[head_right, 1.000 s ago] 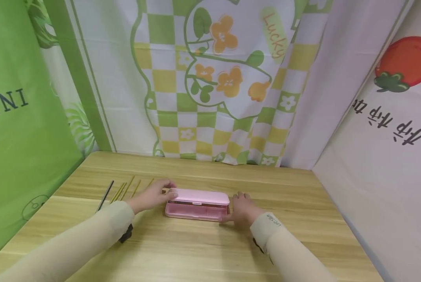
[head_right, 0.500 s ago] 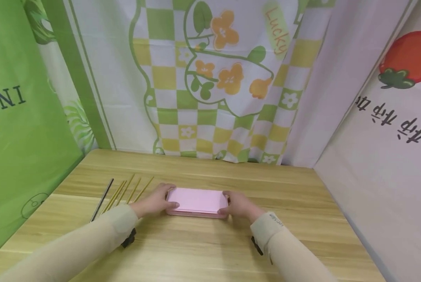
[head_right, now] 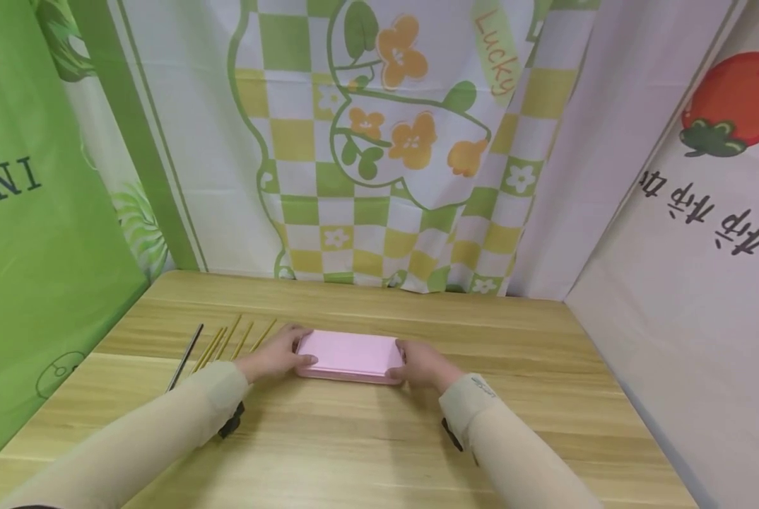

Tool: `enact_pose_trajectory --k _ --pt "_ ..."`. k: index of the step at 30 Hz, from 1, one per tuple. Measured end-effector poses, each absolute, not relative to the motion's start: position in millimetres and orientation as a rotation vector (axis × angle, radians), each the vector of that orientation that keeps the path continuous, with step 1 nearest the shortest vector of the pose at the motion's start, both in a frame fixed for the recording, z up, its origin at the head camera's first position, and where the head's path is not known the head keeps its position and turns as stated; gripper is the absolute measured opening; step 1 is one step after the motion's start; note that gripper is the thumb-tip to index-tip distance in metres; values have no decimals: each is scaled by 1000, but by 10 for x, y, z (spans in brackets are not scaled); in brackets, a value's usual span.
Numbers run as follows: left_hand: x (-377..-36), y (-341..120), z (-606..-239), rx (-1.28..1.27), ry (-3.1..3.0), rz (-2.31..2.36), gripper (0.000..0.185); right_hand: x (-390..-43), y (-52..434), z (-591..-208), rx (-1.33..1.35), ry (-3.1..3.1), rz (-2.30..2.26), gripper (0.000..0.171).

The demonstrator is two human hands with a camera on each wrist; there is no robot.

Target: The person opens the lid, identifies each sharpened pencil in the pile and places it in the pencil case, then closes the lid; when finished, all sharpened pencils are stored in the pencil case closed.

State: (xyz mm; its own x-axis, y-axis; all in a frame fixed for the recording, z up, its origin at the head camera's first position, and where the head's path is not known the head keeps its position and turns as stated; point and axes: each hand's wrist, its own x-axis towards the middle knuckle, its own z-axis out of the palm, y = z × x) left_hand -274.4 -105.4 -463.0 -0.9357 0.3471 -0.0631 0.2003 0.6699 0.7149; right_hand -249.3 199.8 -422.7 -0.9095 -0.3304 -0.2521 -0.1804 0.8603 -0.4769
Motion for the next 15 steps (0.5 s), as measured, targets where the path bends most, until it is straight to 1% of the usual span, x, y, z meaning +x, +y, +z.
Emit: enact_pose_trajectory --k 3,10,15 --pt "-2758 -1054 -4625 467 2685 1103 70 -2513 1993 -4238 -380 2705 -631 73" --pt "-2755 -1054 -4626 496 2677 1061 72 -2516 1989 -4248 -472 2729 -529 71" --pt "-2772 -1068 -4677 501 2690 1073 72 -2490 1977 -4253 -456 2712 -522 71"
